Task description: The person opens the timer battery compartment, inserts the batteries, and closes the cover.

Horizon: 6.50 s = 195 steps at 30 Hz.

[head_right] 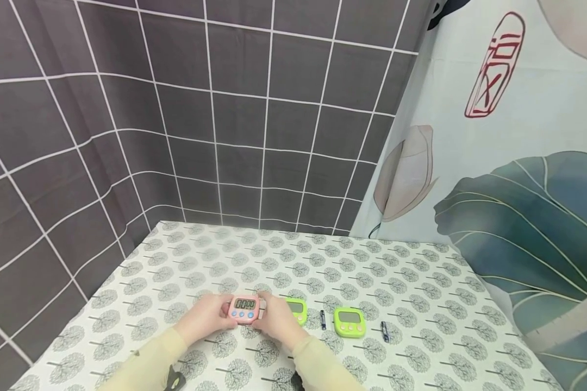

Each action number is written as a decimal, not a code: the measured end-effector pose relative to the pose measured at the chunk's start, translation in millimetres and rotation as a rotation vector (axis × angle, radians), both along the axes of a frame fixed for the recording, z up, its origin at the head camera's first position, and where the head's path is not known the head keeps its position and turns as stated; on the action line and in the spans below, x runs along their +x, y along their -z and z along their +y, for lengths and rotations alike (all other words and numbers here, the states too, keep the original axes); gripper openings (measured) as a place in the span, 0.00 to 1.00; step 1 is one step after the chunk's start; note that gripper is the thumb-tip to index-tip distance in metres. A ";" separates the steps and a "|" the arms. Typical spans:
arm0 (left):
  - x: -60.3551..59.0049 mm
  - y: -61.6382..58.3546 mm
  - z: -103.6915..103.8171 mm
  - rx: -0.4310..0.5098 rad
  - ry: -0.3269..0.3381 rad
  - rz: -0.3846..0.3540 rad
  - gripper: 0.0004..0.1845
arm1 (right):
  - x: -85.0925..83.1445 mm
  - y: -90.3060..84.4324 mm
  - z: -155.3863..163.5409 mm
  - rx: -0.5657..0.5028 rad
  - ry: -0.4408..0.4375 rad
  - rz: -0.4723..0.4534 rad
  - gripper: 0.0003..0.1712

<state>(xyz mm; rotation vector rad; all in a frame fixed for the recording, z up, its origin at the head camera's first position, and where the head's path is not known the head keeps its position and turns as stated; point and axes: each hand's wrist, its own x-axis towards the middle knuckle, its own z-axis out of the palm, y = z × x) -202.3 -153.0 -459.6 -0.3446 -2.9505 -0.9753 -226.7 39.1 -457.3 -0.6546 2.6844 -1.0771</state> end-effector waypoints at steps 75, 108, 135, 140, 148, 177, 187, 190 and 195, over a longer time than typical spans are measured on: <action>-17.7 1.9 106.1 -0.200 0.000 0.133 0.33 | -3.9 2.8 85.5 0.084 0.134 0.077 0.37; -16.4 -3.1 104.9 -0.278 0.015 0.180 0.32 | -3.5 2.4 85.3 -0.029 0.161 -0.036 0.39; -11.4 -6.5 95.7 -0.222 0.108 0.375 0.39 | -1.7 -4.3 90.5 -0.260 0.255 -0.109 0.22; -9.3 -7.4 96.7 -0.224 0.106 0.373 0.39 | -3.0 -4.6 91.8 -0.256 0.228 -0.074 0.18; -5.6 -9.8 101.3 -0.199 0.072 0.274 0.41 | -3.2 -2.6 90.8 -0.279 0.207 -0.089 0.16; -9.6 -13.2 95.6 0.339 -0.054 -0.086 0.21 | 14.4 -7.2 75.1 -0.228 0.293 0.241 0.10; -8.5 -17.6 92.5 0.397 -0.074 -0.190 0.27 | 19.5 -8.9 69.8 -0.171 0.281 0.432 0.12; -7.7 -18.1 91.9 0.416 -0.072 -0.206 0.27 | 21.5 -8.4 67.8 -0.137 0.254 0.529 0.14; -6.4 -18.8 91.5 0.427 -0.066 -0.201 0.24 | 23.2 -6.8 64.2 -0.090 0.226 0.690 0.17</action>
